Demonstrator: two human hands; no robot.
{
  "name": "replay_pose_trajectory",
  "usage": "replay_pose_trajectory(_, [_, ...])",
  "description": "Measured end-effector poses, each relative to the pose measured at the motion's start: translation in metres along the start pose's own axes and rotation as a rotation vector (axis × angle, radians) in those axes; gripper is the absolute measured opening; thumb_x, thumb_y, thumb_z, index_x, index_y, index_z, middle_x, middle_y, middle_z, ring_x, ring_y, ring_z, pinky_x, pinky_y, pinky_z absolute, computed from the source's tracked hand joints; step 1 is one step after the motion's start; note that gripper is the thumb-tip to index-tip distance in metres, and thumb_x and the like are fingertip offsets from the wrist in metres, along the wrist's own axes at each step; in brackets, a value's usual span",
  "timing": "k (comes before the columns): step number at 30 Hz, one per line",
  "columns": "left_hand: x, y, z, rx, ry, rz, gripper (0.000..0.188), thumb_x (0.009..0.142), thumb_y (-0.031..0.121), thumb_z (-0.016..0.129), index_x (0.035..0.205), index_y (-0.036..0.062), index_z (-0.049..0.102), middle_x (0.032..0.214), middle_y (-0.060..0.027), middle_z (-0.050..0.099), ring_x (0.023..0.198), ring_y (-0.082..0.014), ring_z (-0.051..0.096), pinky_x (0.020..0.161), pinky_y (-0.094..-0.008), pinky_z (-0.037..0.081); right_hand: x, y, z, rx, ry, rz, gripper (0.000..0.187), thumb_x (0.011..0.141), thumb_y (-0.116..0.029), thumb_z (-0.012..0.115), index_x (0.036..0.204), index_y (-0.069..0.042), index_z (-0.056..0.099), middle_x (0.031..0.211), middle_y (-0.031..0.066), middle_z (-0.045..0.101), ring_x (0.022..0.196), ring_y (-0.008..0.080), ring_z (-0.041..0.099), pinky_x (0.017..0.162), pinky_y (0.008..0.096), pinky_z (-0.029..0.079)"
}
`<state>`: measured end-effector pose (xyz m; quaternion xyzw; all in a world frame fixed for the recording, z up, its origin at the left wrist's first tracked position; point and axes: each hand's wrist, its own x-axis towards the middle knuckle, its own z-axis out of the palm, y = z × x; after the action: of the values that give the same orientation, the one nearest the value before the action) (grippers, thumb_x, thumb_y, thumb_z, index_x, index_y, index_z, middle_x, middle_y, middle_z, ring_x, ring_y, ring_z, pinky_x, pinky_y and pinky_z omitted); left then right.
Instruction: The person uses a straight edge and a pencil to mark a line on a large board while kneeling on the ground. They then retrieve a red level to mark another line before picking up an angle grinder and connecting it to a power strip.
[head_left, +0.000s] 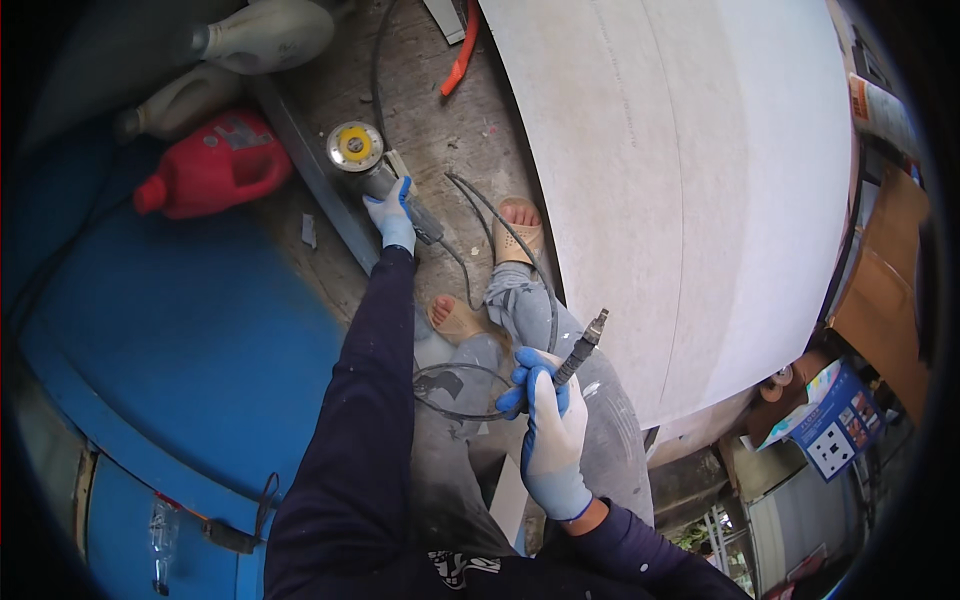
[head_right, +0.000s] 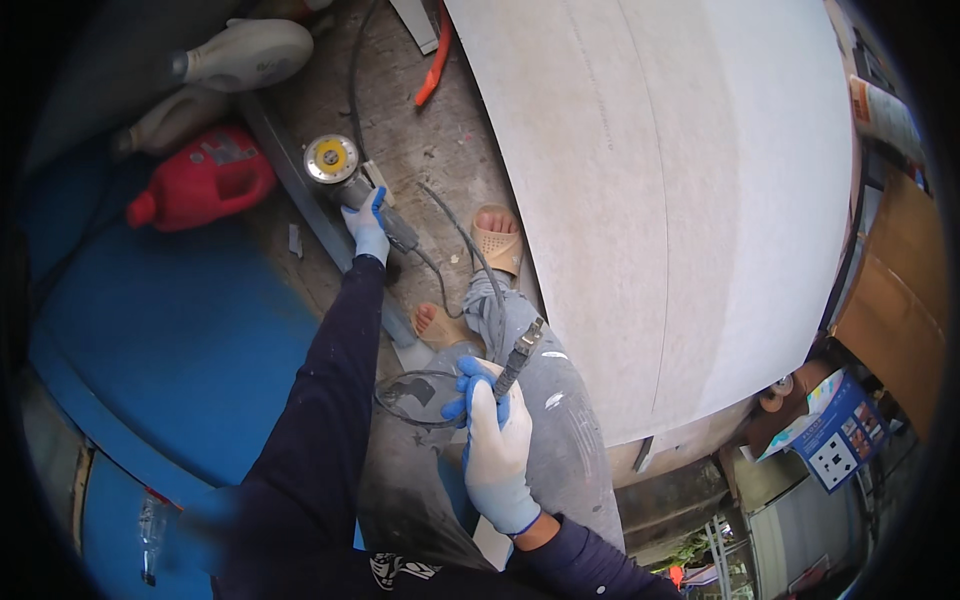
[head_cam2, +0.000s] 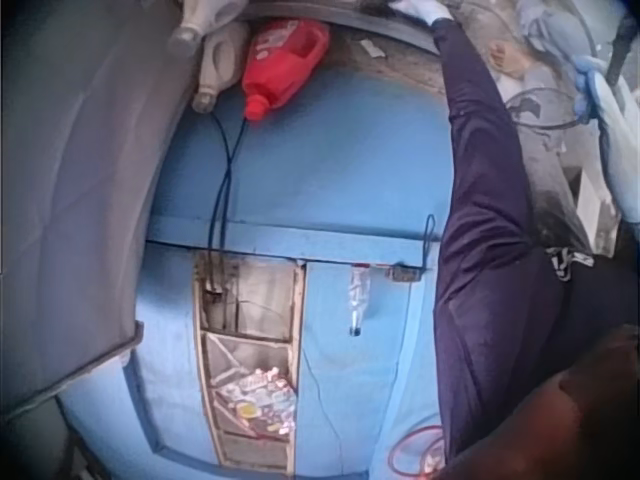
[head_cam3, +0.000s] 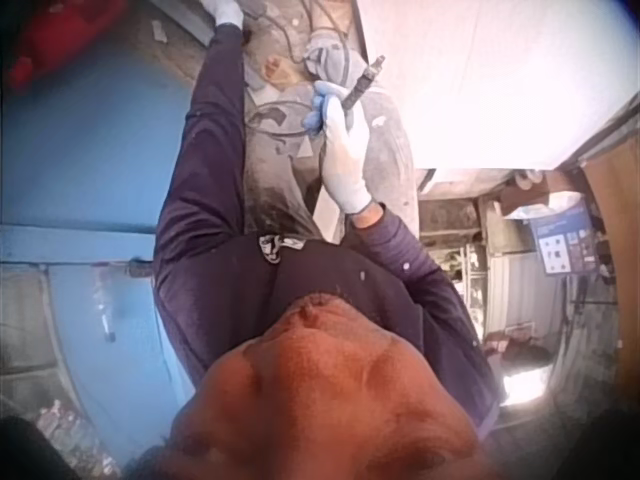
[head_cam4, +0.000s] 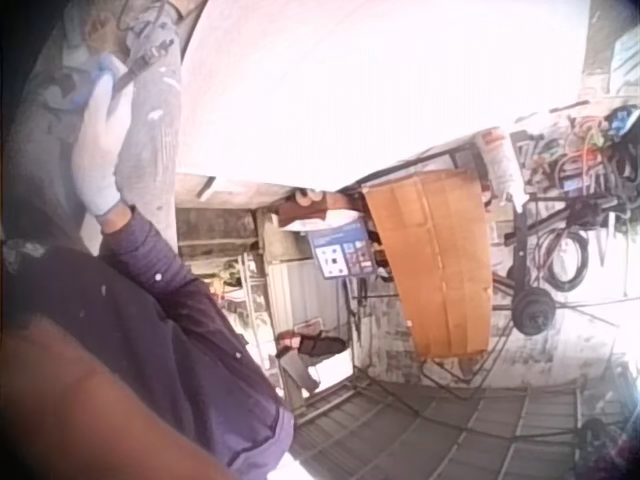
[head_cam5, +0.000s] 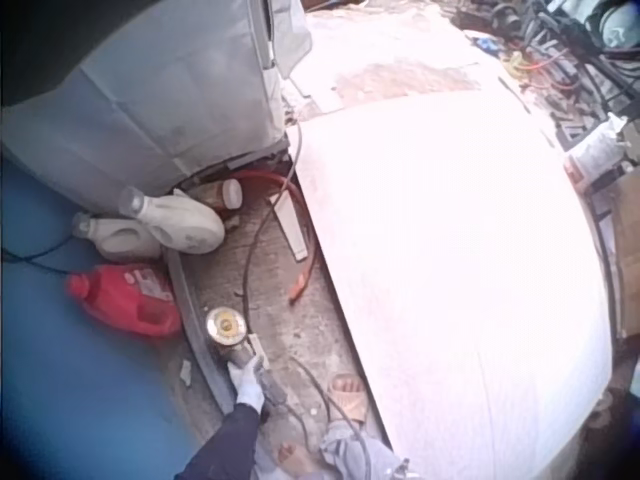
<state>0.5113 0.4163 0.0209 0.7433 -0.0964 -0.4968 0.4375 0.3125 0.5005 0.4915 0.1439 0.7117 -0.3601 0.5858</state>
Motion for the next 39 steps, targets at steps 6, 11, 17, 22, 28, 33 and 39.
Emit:
replay_pose_trajectory(6, [-0.052, 0.019, 0.077, 0.883, 0.152, 0.160, 0.080, 0.073, 0.025, 0.090, 0.137, 0.0014, 0.049, 0.128, -0.0309, 0.066, 0.119, -0.0457, 0.066, 0.101, -0.0505, 0.053, 0.007, 0.001, -0.008, -0.009, 0.077, -0.026, 0.040, 0.111, -0.027, 0.053, 0.137, 0.003, 0.058, 0.113, 0.0084, 0.065, 0.089, 0.0102, 0.060, 0.082, 0.0269, 0.050])
replay_pose_trajectory(11, [-0.037, 0.025, 0.079, 1.123, 0.312, 0.268, 0.071, 0.078, 0.030, 0.084, 0.134, 0.0039, 0.048, 0.116, -0.0261, 0.071, 0.109, -0.0457, 0.070, 0.097, -0.0531, 0.055, 0.004, 0.002, 0.001, -0.009, 0.038, -0.027, 0.040, 0.111, -0.027, 0.053, 0.137, 0.003, 0.059, 0.113, 0.0081, 0.066, 0.090, 0.0099, 0.060, 0.081, 0.0263, 0.050])
replay_pose_trajectory(17, [-0.058, 0.033, 0.084, 1.098, 0.157, 0.227, 0.072, 0.080, 0.034, 0.084, 0.136, 0.0033, 0.049, 0.124, -0.0280, 0.069, 0.113, -0.0466, 0.068, 0.099, -0.0531, 0.054, 0.006, -0.002, -0.011, -0.027, 0.046, -0.064, 0.039, 0.112, -0.024, 0.052, 0.136, 0.005, 0.059, 0.114, 0.0098, 0.066, 0.092, 0.0109, 0.061, 0.082, 0.0266, 0.050])
replay_pose_trajectory(22, [-0.038, 0.107, 0.040, 0.700, -0.034, 0.264, 0.089, 0.069, 0.020, 0.095, 0.142, -0.0037, 0.049, 0.131, -0.0218, 0.067, 0.122, -0.0357, 0.065, 0.106, -0.0439, 0.050, -0.001, -0.019, 0.004, 0.086, -0.016, -0.166, 0.036, 0.111, -0.021, 0.052, 0.135, 0.004, 0.060, 0.112, 0.0082, 0.066, 0.091, 0.0116, 0.062, 0.080, 0.0283, 0.051])
replay_pose_trajectory(28, [-0.234, 0.239, 0.082, 0.281, -0.377, -0.021, 0.068, 0.078, -0.002, 0.087, 0.137, -0.0028, 0.054, 0.125, -0.0106, 0.068, 0.111, -0.0200, 0.067, 0.100, -0.0336, 0.054, 0.028, -0.043, -0.034, -0.081, 0.102, -0.358, 0.033, 0.110, -0.021, 0.055, 0.131, 0.002, 0.064, 0.105, 0.0049, 0.064, 0.082, 0.0104, 0.060, 0.075, 0.0283, 0.050])
replay_pose_trajectory(33, [-0.352, 0.358, 0.105, 0.376, -0.574, 0.049, 0.068, 0.078, -0.003, 0.088, 0.136, -0.0023, 0.054, 0.128, -0.0098, 0.067, 0.113, -0.0194, 0.067, 0.102, -0.0338, 0.054, 0.003, -0.109, -0.011, -0.289, 0.044, -0.467, 0.033, 0.109, -0.024, 0.056, 0.126, 0.001, 0.068, 0.097, 0.0056, 0.063, 0.081, 0.0141, 0.061, 0.075, 0.0311, 0.050])
replay_pose_trajectory(39, [-0.439, 0.412, 0.187, 0.364, -0.841, -0.001, 0.058, 0.083, -0.004, 0.084, 0.132, -0.0016, 0.052, 0.122, -0.0106, 0.069, 0.106, -0.0181, 0.069, 0.095, -0.0318, 0.057, -0.019, -0.158, -0.029, -0.128, 0.342, -0.654, 0.037, 0.107, -0.030, 0.058, 0.099, 0.006, 0.063, 0.087, 0.0226, 0.064, 0.083, 0.0388, 0.064, 0.079, 0.0472, 0.050])
